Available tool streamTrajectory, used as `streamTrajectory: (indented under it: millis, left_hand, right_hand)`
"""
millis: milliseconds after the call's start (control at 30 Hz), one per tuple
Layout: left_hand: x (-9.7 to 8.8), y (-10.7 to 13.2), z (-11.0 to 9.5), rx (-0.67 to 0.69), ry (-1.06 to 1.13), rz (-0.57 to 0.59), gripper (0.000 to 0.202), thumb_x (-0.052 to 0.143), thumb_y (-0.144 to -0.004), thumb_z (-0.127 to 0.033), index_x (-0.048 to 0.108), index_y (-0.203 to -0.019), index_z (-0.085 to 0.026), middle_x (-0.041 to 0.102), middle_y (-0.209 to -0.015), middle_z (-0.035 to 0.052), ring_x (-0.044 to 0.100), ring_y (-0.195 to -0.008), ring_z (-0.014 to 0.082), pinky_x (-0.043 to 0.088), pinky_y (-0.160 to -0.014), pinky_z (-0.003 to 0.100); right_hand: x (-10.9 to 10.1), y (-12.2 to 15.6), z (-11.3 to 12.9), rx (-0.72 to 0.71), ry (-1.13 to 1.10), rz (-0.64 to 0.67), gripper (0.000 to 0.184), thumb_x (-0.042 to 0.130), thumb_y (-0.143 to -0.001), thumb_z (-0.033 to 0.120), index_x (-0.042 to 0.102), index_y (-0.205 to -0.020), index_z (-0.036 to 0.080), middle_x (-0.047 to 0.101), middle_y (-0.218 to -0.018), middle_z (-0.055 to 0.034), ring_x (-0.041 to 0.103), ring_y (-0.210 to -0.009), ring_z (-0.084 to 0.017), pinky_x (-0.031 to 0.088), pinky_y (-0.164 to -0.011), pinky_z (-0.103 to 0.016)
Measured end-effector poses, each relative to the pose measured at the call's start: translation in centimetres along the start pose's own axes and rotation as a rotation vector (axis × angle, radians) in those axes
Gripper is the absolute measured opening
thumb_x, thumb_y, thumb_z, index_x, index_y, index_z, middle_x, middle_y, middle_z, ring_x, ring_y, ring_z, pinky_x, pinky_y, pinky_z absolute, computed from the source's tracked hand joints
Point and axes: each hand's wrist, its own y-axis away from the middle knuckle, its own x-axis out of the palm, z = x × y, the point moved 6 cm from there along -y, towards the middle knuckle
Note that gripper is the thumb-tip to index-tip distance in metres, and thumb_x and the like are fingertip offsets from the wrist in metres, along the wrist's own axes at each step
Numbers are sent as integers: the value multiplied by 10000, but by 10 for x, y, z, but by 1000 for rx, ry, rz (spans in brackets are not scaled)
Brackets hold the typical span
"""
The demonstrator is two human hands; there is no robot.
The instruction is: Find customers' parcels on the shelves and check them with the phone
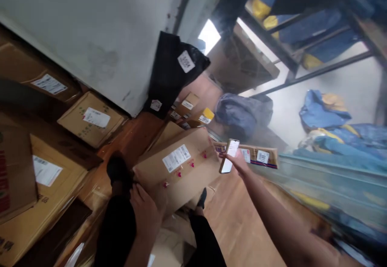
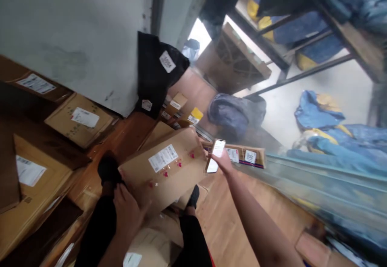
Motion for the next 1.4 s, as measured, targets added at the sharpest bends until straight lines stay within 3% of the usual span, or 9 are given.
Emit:
streamTrajectory:
  millis: [100,233,333,433,567,667,967,1167,1400]
  left_hand:
    - [-29,-50,-20,251,-123,-96,844,599,-801,-527,346,-1470,-78,203,-1559,253,94,-1431,468,184,-1108,654]
    - [-34,-88,-28,318,-230,-65,781,602,-799,-547,407,-1454,-169,370,-1466,218,318,-1325,440,235,-1070,660]
    - [-39,-89,-29,256,-281,-37,800,605,-796,-524,377,-1472,-163,340,-1479,240,335,-1321,445,267,-1057,636]
    - [-51,-82,-46,166,-116,130,789,586,-795,-541,433,-1436,-107,363,-1485,268,305,-1373,439,231,-1093,618]
    - [-52,-55,-94,-69,694,520,737,408,-844,-663,524,-1374,-164,557,-1380,179,520,-1262,316,391,-1045,484]
    - [-42,-32,-124,-262,1026,690,804,555,-712,-731,639,-1221,-114,698,-1151,185,658,-1038,307,489,-907,449]
    - [-33,-42,-139,-86,638,525,545,646,-690,-655,734,-704,-117,704,-648,58,656,-745,259,464,-732,353]
    - [-15,-30,-136,-243,1026,729,421,635,-661,-465,740,-864,-112,763,-879,97,684,-879,276,493,-845,396]
    - [-18,-17,-124,10,1014,877,383,638,-728,-273,723,-1089,-179,715,-1172,49,589,-1173,263,386,-1049,391]
  right_hand:
    - [3,56,-15,96,-239,115,534,747,-546,564,558,-894,206,671,-766,-53,569,-548,-190,488,-538,-341]
    - [42,132,-20,184,-704,245,715,681,-533,742,584,-1016,224,681,-840,-50,523,-488,-153,441,-470,-297]
    - [76,161,-6,243,-1131,322,773,653,-527,806,615,-1041,230,715,-936,-64,661,-766,-256,530,-683,-369]
    - [96,170,5,295,-1281,344,674,606,-654,758,628,-1086,241,699,-1143,-66,604,-1122,-308,456,-973,-438]
    - [109,175,-3,339,-1250,312,491,660,-730,643,627,-1027,253,714,-1106,-39,589,-1148,-289,414,-1022,-431]
    - [108,176,-17,300,-1169,254,370,709,-750,536,595,-971,262,719,-994,-15,624,-1054,-276,452,-958,-422]
    - [99,186,-32,306,-1019,267,415,671,-795,575,582,-1076,283,698,-1064,-33,637,-991,-274,485,-860,-415]
    - [98,190,-35,254,-1054,241,432,579,-861,591,611,-1138,261,670,-1190,-31,587,-1143,-253,421,-1006,-402]
    - [102,196,-39,327,-1125,275,439,584,-845,616,628,-1089,254,711,-1099,-36,606,-1136,-265,444,-989,-418]
